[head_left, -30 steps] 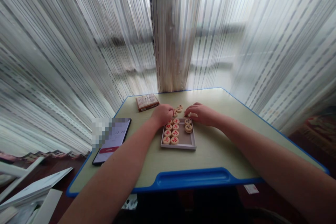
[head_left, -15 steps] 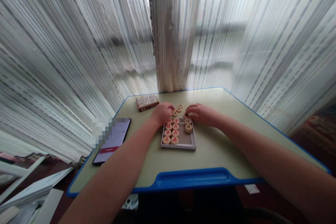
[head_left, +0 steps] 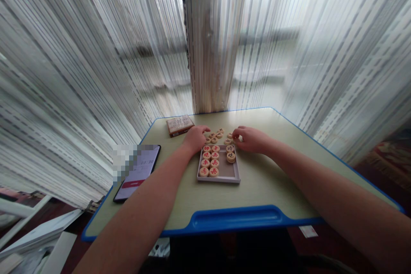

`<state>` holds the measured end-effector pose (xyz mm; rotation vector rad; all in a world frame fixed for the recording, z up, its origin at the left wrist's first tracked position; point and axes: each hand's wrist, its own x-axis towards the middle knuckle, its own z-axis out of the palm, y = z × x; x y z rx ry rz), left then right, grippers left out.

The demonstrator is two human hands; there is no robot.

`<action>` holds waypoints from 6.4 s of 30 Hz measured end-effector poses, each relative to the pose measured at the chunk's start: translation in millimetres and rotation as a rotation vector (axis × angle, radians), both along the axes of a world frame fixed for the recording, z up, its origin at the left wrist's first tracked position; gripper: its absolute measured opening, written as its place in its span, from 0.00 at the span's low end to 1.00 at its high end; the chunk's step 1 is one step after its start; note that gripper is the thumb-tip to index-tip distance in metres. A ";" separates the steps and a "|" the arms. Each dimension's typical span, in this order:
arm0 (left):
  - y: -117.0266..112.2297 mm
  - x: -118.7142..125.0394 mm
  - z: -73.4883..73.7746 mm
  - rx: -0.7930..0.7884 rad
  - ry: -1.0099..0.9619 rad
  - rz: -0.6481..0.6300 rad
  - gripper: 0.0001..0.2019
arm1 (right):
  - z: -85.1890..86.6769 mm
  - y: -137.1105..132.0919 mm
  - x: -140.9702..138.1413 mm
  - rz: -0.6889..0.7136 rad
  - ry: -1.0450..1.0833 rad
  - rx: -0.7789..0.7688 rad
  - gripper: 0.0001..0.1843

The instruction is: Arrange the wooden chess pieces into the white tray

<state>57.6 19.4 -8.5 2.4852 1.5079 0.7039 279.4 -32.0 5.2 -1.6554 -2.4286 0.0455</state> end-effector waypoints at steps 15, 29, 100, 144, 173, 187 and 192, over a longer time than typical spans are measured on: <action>9.4 -5.3 -6.2 0.009 0.090 0.043 0.19 | 4.8 -2.5 -2.9 -0.022 -0.027 -0.029 0.14; 7.5 -6.8 -3.9 0.005 0.134 0.004 0.14 | 8.4 0.9 -4.0 -0.058 -0.026 -0.059 0.19; 7.2 -3.6 -4.3 0.012 -0.033 -0.071 0.11 | 4.4 1.4 -3.0 -0.045 -0.103 -0.062 0.16; 4.2 0.3 -4.9 0.082 -0.125 -0.114 0.11 | 5.3 0.6 -3.4 -0.048 -0.094 -0.084 0.16; -35.3 29.8 23.2 -0.326 -0.563 -0.419 0.15 | 1.9 2.1 -1.7 -0.014 -0.024 -0.094 0.14; -46.9 32.6 33.3 -0.433 -0.530 -0.442 0.20 | -0.1 4.3 0.3 0.001 -0.026 -0.082 0.15; -43.7 31.3 30.7 -0.382 -0.515 -0.443 0.21 | -1.1 2.6 -1.3 0.077 0.090 0.066 0.13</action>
